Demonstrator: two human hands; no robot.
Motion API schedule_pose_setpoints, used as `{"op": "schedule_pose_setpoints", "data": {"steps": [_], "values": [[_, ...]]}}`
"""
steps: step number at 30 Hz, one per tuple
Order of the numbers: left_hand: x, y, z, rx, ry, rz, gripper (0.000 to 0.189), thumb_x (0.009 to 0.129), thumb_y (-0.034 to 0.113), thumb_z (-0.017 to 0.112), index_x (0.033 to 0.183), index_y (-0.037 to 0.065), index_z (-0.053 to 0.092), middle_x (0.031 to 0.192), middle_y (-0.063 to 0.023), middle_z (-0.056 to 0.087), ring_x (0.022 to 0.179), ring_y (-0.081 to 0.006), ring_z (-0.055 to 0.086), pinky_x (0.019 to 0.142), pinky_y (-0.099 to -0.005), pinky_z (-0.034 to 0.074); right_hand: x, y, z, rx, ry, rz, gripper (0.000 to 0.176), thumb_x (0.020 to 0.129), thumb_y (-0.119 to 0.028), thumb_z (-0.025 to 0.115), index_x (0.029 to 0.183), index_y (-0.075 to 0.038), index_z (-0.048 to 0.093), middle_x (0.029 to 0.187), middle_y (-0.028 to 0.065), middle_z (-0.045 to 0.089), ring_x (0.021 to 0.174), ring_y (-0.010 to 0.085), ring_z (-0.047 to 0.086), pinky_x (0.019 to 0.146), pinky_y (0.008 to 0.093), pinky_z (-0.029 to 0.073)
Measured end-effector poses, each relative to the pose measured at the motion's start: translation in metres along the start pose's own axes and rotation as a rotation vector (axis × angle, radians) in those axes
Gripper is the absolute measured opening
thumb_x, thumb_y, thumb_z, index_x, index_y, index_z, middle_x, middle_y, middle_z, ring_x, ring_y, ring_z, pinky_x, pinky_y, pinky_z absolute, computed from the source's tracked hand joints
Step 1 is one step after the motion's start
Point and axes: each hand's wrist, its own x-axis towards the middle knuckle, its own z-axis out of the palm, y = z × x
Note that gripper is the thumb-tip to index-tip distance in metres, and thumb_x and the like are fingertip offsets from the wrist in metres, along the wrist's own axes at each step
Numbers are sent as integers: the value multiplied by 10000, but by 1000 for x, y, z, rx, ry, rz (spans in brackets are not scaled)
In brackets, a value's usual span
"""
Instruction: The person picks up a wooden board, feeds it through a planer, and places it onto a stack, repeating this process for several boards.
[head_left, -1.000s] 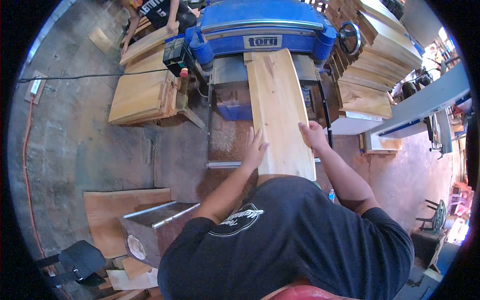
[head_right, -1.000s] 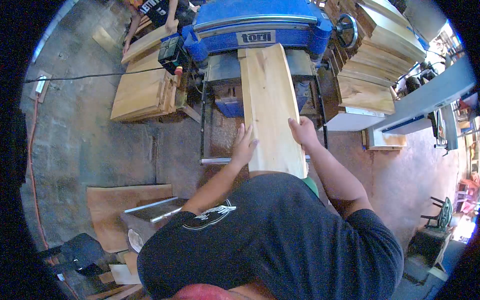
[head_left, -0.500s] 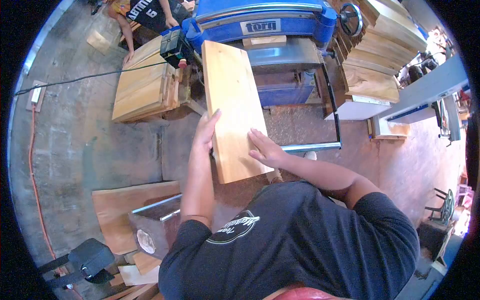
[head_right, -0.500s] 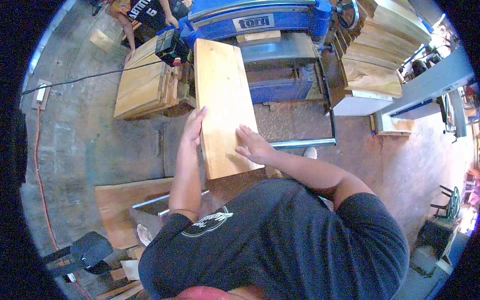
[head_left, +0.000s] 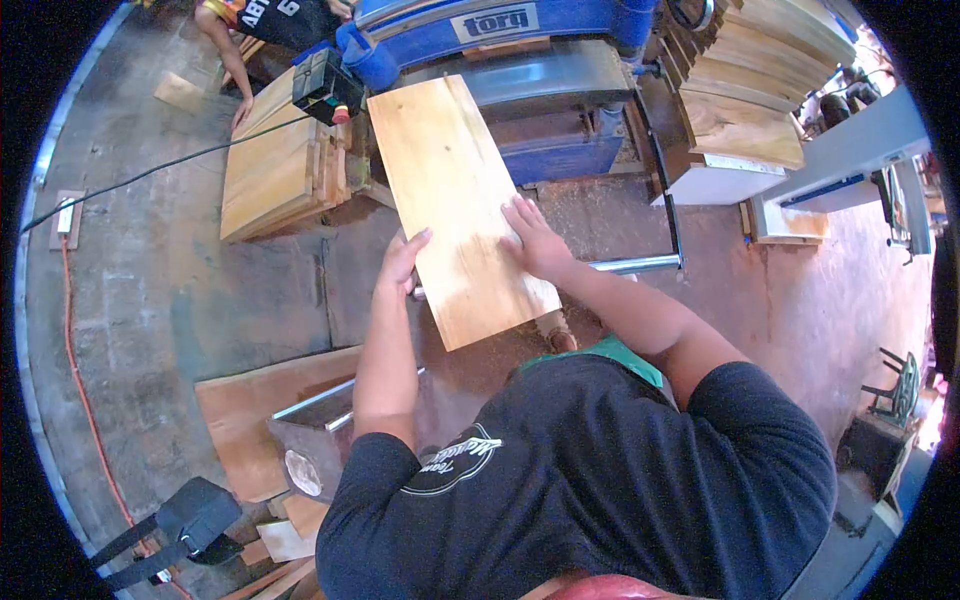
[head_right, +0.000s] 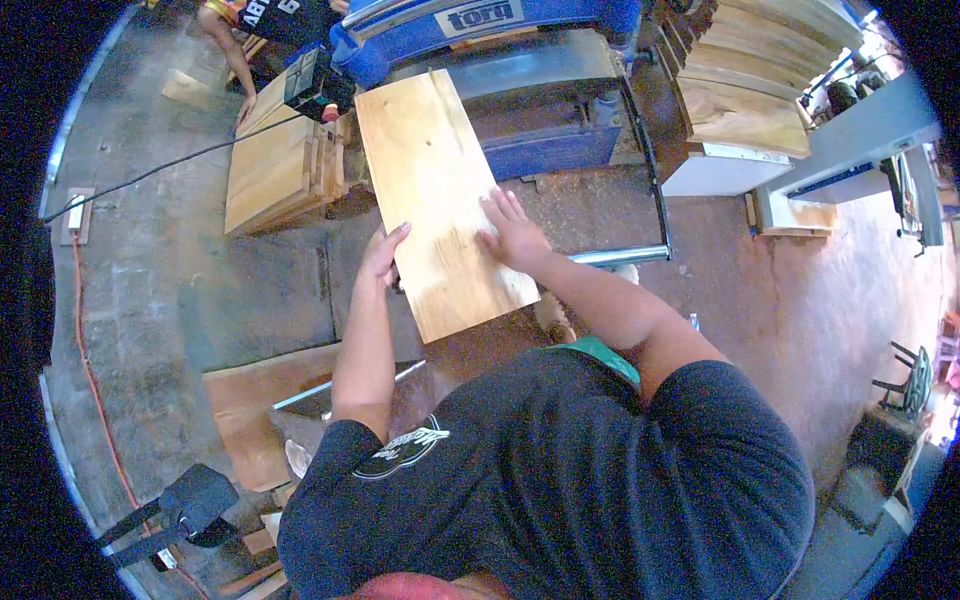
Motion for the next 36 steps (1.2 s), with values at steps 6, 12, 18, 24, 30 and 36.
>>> {"op": "schedule_pose_setpoints", "data": {"steps": [6,12,18,24,30,36], "values": [[18,-29,25,-25,-110,65,474,895,190,617,1288,-22,455,1201,-177,589,1081,-290,604,907,-438,509,-28,11,-40,793,62,422,469,933,-282,584,1225,72,487,1163,214,600,1102,269,583,959,386,445],[72,-51,76,-166,22,-96,638,835,369,697,1289,-19,472,1191,-167,588,1039,-268,611,846,-397,520,-27,73,-29,1235,109,638,300,924,-269,609,1010,17,580,911,99,666,794,169,634,763,317,510],[43,-49,101,248,195,-47,582,886,390,636,1264,-34,512,1166,-176,612,1067,-252,601,878,-391,498,17,90,-36,1143,267,657,309,910,-298,630,958,5,593,878,70,653,775,135,591,726,302,482],[39,-13,110,332,309,-105,646,873,460,628,1258,-51,542,1226,-202,595,1134,-272,576,925,-362,451,77,83,-49,1060,277,681,297,906,-297,632,945,-5,593,858,64,641,764,136,572,713,314,471],[81,13,99,479,299,-148,787,839,584,597,1266,-72,520,1243,-223,581,1168,-290,560,933,-372,446,123,99,-39,954,358,657,318,877,-315,670,898,-7,595,799,70,635,727,145,569,682,324,476],[104,-2,93,333,272,35,624,888,423,634,1266,-60,521,1232,-175,588,1116,-237,565,920,-355,448,134,103,-55,784,232,701,456,874,-362,658,1060,50,599,1004,179,654,918,245,619,816,388,491]]}}
